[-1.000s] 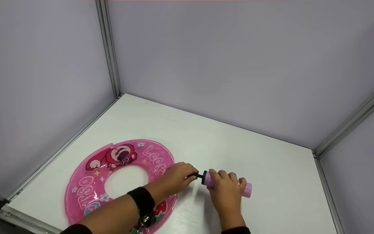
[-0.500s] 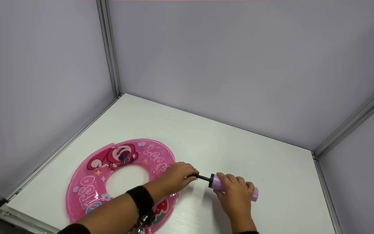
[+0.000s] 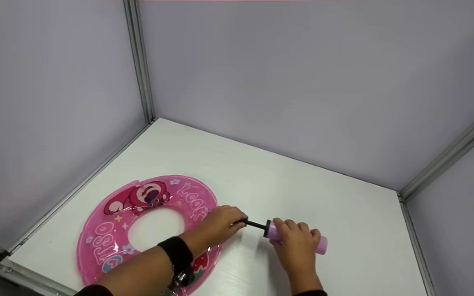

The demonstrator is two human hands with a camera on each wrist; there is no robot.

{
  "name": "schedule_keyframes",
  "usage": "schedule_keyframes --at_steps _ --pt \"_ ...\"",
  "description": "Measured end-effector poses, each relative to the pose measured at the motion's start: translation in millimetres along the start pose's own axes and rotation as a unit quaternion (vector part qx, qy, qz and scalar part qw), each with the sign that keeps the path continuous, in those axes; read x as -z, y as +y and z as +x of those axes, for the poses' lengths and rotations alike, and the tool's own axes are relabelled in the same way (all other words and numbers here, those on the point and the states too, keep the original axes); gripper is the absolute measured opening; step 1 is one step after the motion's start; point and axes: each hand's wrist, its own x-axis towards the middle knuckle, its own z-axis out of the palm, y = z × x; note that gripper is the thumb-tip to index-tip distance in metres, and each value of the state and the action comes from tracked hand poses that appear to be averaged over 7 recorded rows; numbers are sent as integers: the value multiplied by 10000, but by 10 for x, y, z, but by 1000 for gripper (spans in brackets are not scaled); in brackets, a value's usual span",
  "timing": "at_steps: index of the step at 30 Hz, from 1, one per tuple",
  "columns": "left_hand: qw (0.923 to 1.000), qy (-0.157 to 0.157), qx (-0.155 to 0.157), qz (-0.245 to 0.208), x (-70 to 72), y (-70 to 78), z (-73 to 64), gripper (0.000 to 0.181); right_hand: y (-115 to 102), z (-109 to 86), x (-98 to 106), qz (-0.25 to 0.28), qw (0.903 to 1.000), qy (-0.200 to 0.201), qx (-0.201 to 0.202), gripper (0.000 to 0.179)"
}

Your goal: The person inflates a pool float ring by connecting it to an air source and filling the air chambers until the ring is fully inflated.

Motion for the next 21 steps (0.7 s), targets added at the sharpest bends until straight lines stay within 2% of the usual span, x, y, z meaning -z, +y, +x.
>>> schedule_keyframes --at_steps 3,6,9,15,21 --pt "9996 46 55 283 -43 50 30 17 -230 96 -119 -2 10000 51 79 61" --pt "9986 68 167 495 -69 72 39 16 -363 152 -214 26 9998 114 150 61" --pt "9988 129 99 453 -50 86 40 17 -440 162 -199 -79 9994 229 233 61" --pt "9996 78 -133 217 -42 48 29 20 -301 101 -203 -7 9997 158 194 62" --pt "9998 43 -81 192 0 -10 -11 19 18 37 -157 13 9993 286 223 64"
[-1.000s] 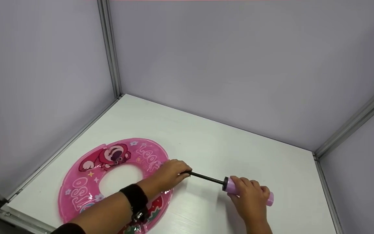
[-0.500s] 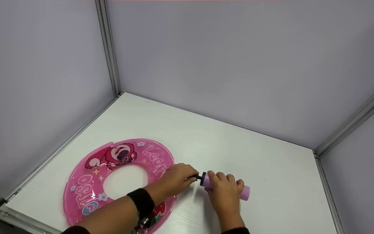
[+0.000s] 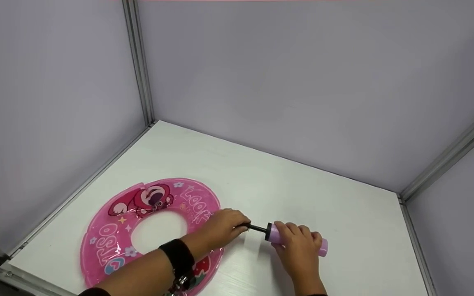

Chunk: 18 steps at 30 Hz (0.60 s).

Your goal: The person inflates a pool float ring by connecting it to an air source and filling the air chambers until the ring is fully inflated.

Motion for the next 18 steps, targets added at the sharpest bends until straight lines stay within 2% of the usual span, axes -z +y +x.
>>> schedule_keyframes --at_steps 3,6,9,11,18 --pt "10000 -92 -14 26 15 25 -21 19 234 -159 77 -3 9999 62 -146 66" --pt "9999 -65 131 29 56 -31 -35 18 413 -173 128 28 9998 27 -203 67" --pt "9998 -16 204 24 84 -73 -28 17 448 -123 147 30 9998 -37 -206 68" --pt "9998 -35 174 -1 76 -68 -9 18 351 -54 133 71 9998 -129 -147 67" --pt "9997 111 223 58 13 79 68 14 -220 185 -19 -8 9998 -186 59 63"
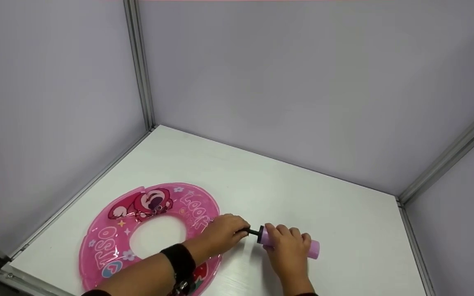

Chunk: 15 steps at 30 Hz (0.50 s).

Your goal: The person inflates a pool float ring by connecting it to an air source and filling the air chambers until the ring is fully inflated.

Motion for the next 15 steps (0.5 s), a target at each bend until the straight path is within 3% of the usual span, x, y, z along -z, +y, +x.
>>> schedule_keyframes --at_steps 7,11,15 --pt "9995 60 -272 -152 -69 71 -56 16 -158 -86 -41 -79 9999 -6 114 62" --pt "9986 88 -381 -352 -48 43 -69 16 -85 -103 -4 -137 9998 70 131 63" --pt "9990 114 -217 -380 6 -18 -61 17 69 -80 48 -207 9993 201 223 65"
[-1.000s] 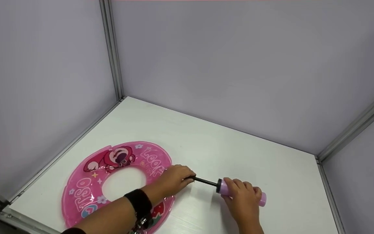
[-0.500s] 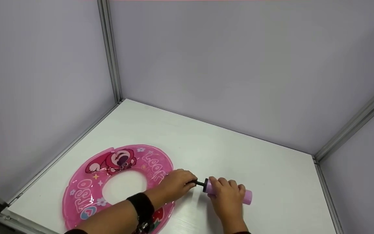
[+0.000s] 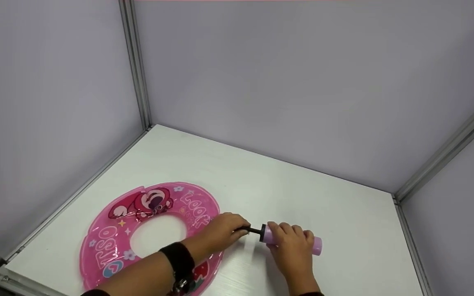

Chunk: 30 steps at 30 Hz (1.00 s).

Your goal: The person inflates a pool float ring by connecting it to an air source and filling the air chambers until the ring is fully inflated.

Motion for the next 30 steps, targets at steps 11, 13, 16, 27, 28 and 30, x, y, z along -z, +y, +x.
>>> schedule_keyframes --at_steps 11,13,16,27,28,30 --pt "9991 -316 41 -290 15 15 -37 16 509 -465 320 -333 9977 -37 -597 67" --pt "9988 -344 48 -348 6 -41 -20 16 430 -337 248 -295 9985 -120 -437 67" --pt "9988 -350 5 -342 -21 -60 10 17 203 -154 144 -283 9993 -128 -191 65" --pt "9998 -155 -70 104 -42 -2 22 17 -273 71 -74 -102 9998 -50 142 63" --pt "9997 -193 -101 69 -36 -18 18 17 -256 71 -92 -70 9998 -66 168 64" --pt "9997 -236 -105 -2 -18 -60 11 16 -202 73 -126 -11 9998 -67 207 64"
